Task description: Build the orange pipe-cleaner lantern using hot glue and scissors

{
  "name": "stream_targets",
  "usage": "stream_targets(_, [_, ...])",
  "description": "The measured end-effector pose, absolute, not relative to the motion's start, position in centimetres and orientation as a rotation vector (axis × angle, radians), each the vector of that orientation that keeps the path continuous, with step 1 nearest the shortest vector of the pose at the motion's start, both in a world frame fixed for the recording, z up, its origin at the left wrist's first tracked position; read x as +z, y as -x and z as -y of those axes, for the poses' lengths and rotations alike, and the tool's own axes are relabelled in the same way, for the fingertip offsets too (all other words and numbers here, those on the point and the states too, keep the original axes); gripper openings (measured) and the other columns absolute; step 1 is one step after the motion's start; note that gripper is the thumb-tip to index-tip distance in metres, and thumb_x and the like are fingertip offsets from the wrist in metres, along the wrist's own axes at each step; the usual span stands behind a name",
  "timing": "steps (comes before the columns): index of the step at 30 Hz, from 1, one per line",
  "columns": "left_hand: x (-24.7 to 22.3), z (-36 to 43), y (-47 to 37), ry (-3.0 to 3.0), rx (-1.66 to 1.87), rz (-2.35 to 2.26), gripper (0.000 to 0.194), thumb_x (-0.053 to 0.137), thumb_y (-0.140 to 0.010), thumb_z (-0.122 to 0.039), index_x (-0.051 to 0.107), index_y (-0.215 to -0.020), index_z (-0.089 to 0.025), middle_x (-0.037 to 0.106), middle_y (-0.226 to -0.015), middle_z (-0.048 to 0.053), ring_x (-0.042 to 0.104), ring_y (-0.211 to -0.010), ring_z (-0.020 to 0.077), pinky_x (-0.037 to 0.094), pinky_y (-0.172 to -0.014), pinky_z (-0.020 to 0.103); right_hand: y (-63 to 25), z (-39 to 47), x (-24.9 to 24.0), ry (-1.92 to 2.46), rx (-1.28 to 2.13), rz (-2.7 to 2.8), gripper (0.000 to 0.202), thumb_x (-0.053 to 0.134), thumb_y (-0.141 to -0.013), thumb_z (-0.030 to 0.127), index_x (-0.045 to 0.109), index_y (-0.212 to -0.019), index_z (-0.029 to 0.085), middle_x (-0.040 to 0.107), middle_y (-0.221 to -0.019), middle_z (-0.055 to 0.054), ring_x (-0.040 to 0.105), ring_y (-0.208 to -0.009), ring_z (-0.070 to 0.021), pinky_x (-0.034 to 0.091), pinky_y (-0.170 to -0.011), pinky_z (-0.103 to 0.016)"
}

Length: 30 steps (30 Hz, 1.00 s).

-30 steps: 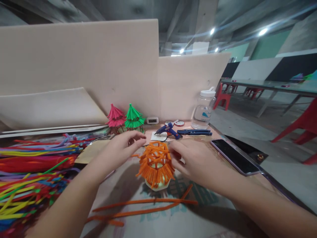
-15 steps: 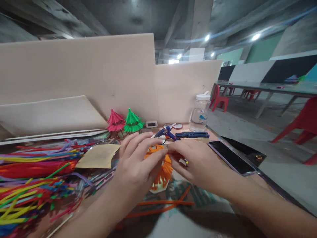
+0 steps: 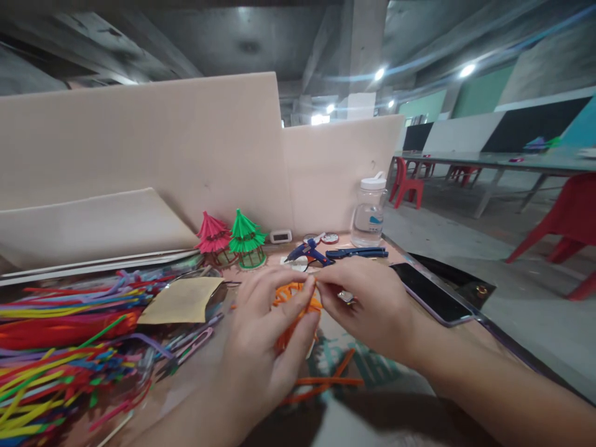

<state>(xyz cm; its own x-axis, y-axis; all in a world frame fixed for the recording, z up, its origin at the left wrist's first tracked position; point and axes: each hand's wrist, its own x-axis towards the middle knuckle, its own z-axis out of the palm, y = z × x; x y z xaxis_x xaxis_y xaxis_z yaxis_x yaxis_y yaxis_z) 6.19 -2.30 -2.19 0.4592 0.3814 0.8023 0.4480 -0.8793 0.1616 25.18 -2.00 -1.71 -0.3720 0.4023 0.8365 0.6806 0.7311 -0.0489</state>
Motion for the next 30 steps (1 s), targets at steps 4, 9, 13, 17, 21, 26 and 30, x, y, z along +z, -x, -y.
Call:
stream_targets(4, [-2.6,2.3,-6.2,2.699,-1.404,0.689,0.039,0.055,-0.095,-0.010,0.056,-0.133,-0.019,0.058,-0.127,0.011,0.050,-0.125,0.0213,0.038,-0.110,0.041,-25.7,1.8,-1.9,0.737,-0.434,1.964,0.020,0.052,-0.095,0.012,0.060,-0.078,0.020,0.070,-0.072,-0.002,0.061,-0.067,-0.0145,0.043,-0.067,-0.027])
stream_targets(9, [-1.3,1.9,-5.4,2.725,-1.393,0.797,0.017,0.061,-0.094,-0.018,0.068,-0.109,-0.023,0.071,-0.105,0.004,0.062,-0.102,0.0184,0.045,-0.093,0.035,-25.4,2.3,-1.6,0.665,-0.488,2.049,0.010,0.056,-0.093,0.012,0.062,-0.091,0.019,0.070,-0.078,-0.002,0.062,-0.074,-0.0165,0.045,-0.070,-0.030])
stream_targets(13, [-0.3,1.8,-5.2,2.815,-1.340,0.960,0.011,0.061,-0.094,-0.024,0.069,-0.088,-0.020,0.074,-0.088,0.000,0.066,-0.084,0.0164,0.047,-0.081,0.030,-25.4,2.5,-1.2,0.626,-0.423,2.048,0.008,0.057,-0.094,0.015,0.059,-0.100,0.020,0.072,-0.092,-0.005,0.065,-0.087,-0.0184,0.049,-0.079,-0.033])
stream_targets(17, [0.3,1.5,-4.5,2.760,-1.446,1.311,0.016,0.059,-0.094,-0.030,0.069,-0.084,-0.021,0.070,-0.072,-0.003,0.062,-0.065,0.0122,0.046,-0.062,0.023,-28.3,1.4,-1.9,0.878,-0.386,1.846,0.017,0.059,-0.092,0.026,0.057,-0.108,0.020,0.067,-0.104,-0.010,0.063,-0.100,-0.0247,0.050,-0.084,-0.039])
stream_targets(21, [0.7,0.3,-3.5,2.795,-1.628,1.544,0.021,0.059,-0.094,-0.038,0.067,-0.086,-0.021,0.069,-0.069,-0.003,0.062,-0.062,0.0106,0.047,-0.059,0.020,-32.4,0.0,-5.4,1.569,0.021,2.165,0.026,0.054,-0.093,0.029,0.056,-0.117,0.019,0.067,-0.086,-0.006,0.063,-0.073,-0.0212,0.047,-0.068,-0.033])
stream_targets(26, [0.1,-0.7,-3.4,2.920,-1.827,1.556,0.020,0.062,-0.091,-0.040,0.064,-0.095,-0.020,0.069,-0.074,-0.002,0.063,-0.065,0.0115,0.048,-0.058,0.020,-33.6,-1.1,-10.7,1.664,0.208,2.399,0.043,0.071,-0.076,0.027,0.065,-0.118,0.020,0.068,-0.115,-0.014,0.063,-0.104,-0.0303,0.047,-0.086,-0.037])
stream_targets(30, [-0.1,-0.6,-3.7,2.945,-1.854,1.533,0.018,0.064,-0.089,-0.037,0.065,-0.095,-0.020,0.069,-0.074,-0.002,0.062,-0.063,0.0111,0.045,-0.054,0.020,-32.8,-1.8,-12.5,1.690,0.223,2.358,0.039,0.063,-0.076,0.019,0.067,-0.115,0.019,0.071,-0.107,-0.015,0.065,-0.096,-0.0293,0.047,-0.080,-0.036])
